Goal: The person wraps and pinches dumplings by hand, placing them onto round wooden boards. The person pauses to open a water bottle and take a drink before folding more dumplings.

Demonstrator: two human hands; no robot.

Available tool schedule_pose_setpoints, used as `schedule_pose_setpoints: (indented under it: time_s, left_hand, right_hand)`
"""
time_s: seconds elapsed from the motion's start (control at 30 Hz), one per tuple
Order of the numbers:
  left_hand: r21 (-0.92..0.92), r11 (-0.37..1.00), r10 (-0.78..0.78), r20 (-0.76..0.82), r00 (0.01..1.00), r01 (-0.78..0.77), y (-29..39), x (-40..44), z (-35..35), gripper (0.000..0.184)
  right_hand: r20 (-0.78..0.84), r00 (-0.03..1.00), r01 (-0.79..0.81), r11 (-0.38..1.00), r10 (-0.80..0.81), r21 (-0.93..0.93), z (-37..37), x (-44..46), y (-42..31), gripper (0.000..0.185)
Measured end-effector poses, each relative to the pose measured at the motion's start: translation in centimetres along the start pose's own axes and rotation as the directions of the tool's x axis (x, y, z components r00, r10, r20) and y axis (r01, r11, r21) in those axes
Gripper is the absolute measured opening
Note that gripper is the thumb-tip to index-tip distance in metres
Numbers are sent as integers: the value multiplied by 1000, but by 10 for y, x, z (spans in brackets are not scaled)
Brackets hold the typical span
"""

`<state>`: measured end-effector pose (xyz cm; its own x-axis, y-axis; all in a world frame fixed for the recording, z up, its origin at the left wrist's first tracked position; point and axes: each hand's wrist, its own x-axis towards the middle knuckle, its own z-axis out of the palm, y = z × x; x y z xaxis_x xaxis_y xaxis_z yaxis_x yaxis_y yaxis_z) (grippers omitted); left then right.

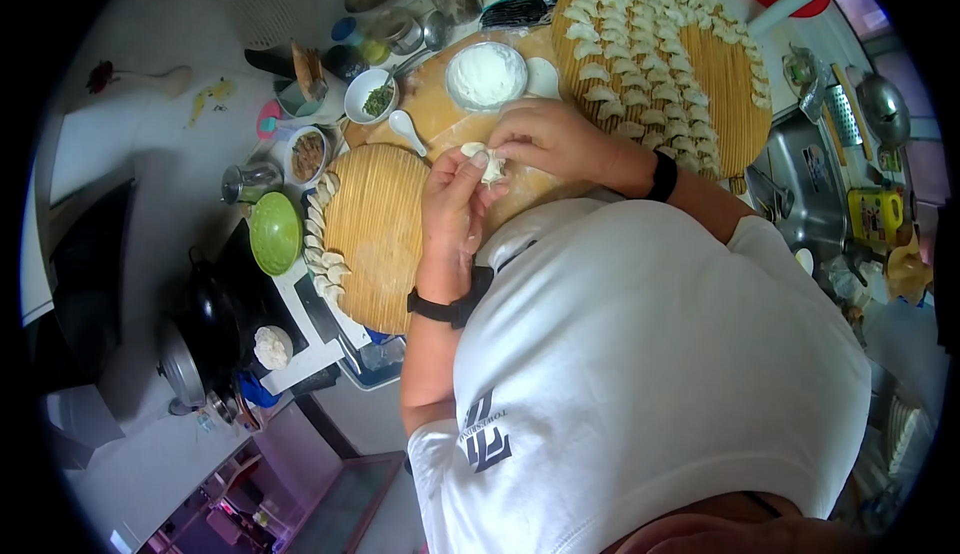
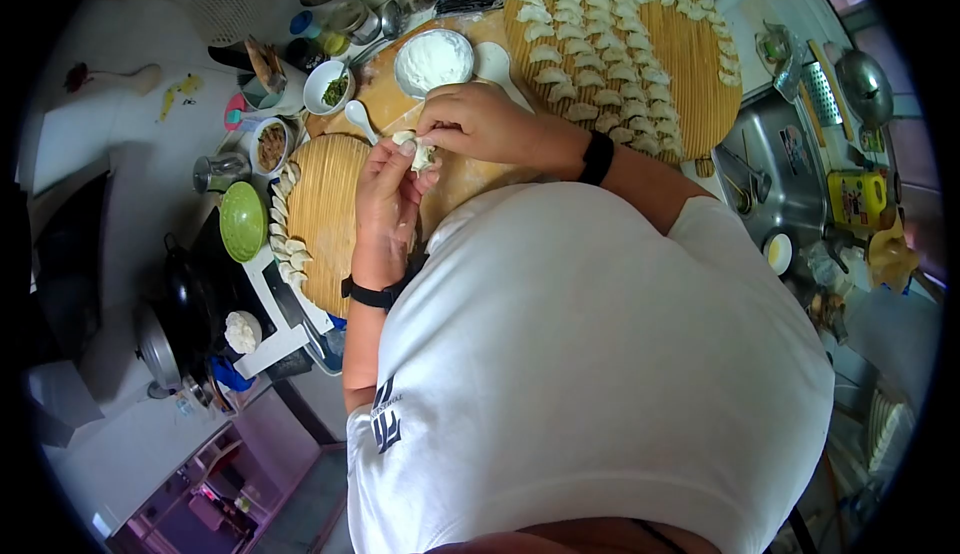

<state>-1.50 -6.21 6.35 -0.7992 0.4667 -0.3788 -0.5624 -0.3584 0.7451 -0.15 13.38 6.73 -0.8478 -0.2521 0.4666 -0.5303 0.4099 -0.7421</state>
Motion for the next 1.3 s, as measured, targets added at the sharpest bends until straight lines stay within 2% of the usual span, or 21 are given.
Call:
schedule_pose_setpoints:
  time_s: [0.13, 0.27, 0.37, 0.47, 0.67, 0.87, 0.97, 1.07, 1.13, 1.2, 1.3]
  left_hand:
    - [32, 999, -17, 36, 999, 16, -4, 4, -7, 16]
    - [-25, 998, -50, 63, 997, 51, -6, 5, -12, 18]
    - [-76, 993, -80, 83, 993, 86, -5, 7, -15, 19]
    - [-138, 982, -118, 79, 990, 129, -2, 6, -12, 18]
    - [-189, 974, -117, 42, 992, 123, -8, 10, -18, 15]
    - [-193, 975, -108, 2, 994, 106, -7, 11, -15, 12]
    - [-191, 975, -111, 4, 994, 110, -8, 12, -16, 13]
    - [-233, 962, -136, 31, 990, 139, -7, 13, -19, 16]
    - [-270, 948, -157, 58, 986, 167, -5, 14, -24, 17]
    - [-297, 931, -181, 126, 975, 211, -7, 16, -31, 22]
    - [-314, 925, -179, 137, 974, 214, -7, 23, -34, 22]
  right_hand:
    - [23, 1000, 16, 998, -14, -66, 1, -3, 3, 11]
    - [14, 999, 50, 996, -49, -70, 1, -5, 6, 12]
    - [-3, 999, 35, 999, -35, 2, 4, -7, 6, 11]
    - [-48, 997, -48, 995, 52, 85, 3, -10, 5, 10]
    - [11, 1000, -27, 999, 27, 30, -5, -11, -1, 11]
    - [5, 995, -104, 994, 104, 18, 1, -10, -4, 10]
    - [-30, 999, -21, 998, 19, -57, 3, -9, -2, 11]
    - [-44, 997, -62, 998, 63, 19, -1, -9, -4, 10]
    - [-57, 982, -171, 971, 182, 167, -4, -11, -5, 9]
    - [-65, 983, -162, 978, 172, 128, -4, -15, 1, 9]
    - [-80, 985, -150, 987, 153, 50, -6, -21, 10, 9]
